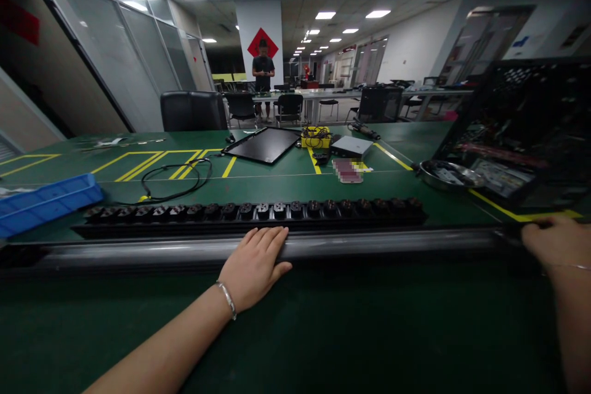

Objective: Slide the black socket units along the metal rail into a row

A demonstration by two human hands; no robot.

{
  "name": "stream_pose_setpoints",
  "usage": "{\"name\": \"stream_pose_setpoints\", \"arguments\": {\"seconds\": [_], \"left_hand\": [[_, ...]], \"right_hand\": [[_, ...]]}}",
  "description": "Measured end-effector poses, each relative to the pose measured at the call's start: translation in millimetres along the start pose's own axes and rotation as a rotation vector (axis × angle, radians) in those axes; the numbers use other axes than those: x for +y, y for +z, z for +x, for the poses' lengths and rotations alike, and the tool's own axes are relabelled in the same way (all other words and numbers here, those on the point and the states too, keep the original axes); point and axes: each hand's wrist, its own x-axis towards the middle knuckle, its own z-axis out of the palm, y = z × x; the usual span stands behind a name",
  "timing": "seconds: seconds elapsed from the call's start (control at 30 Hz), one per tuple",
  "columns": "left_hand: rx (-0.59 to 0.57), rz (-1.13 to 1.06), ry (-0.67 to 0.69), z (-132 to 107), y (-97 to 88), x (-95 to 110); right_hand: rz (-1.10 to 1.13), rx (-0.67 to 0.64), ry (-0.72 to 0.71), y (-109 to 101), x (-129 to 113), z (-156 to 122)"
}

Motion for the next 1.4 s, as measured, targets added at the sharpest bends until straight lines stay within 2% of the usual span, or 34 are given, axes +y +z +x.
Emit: {"name": "stream_pose_setpoints", "arguments": {"seconds": [0.07,0.13,0.33,0.53,0.67,0.73,0.83,1.4], "left_hand": [[0.0,-0.002,-0.001,-0.2,-2.1,-1.1],[0.002,-0.006,-0.006,-0.3,-3.9,-1.3],[0.006,-0.012,-0.023,0.9,-4.7,1.3],[0.003,-0.008,-0.029,1.4,-4.5,1.2],[0.004,-0.011,-0.034,1.3,-4.3,1.7],[0.01,-0.013,-0.032,1.2,-4.6,2.1],[0.007,-0.011,-0.033,1.2,-5.4,2.4],[0.032,0.005,-0.035,0.1,-1.7,1.9]], "right_hand": [[0.005,-0.133,0.079,-14.4,-11.7,-3.8],[0.008,-0.21,0.092,-22.6,-20.7,-4.3],[-0.072,-0.268,0.004,-32.5,-43.8,-7.2],[-0.196,-0.337,-0.291,-54.4,-74.8,-32.1],[-0.178,-0.389,-0.53,-58.4,-100.2,-54.8],[-0.182,-0.39,-0.621,-58.8,-113.7,-69.0],[-0.207,-0.368,-0.686,-60.9,-129.6,-88.8],[-0.254,-0.3,-0.746,-81.2,-156.7,-135.6]]}}
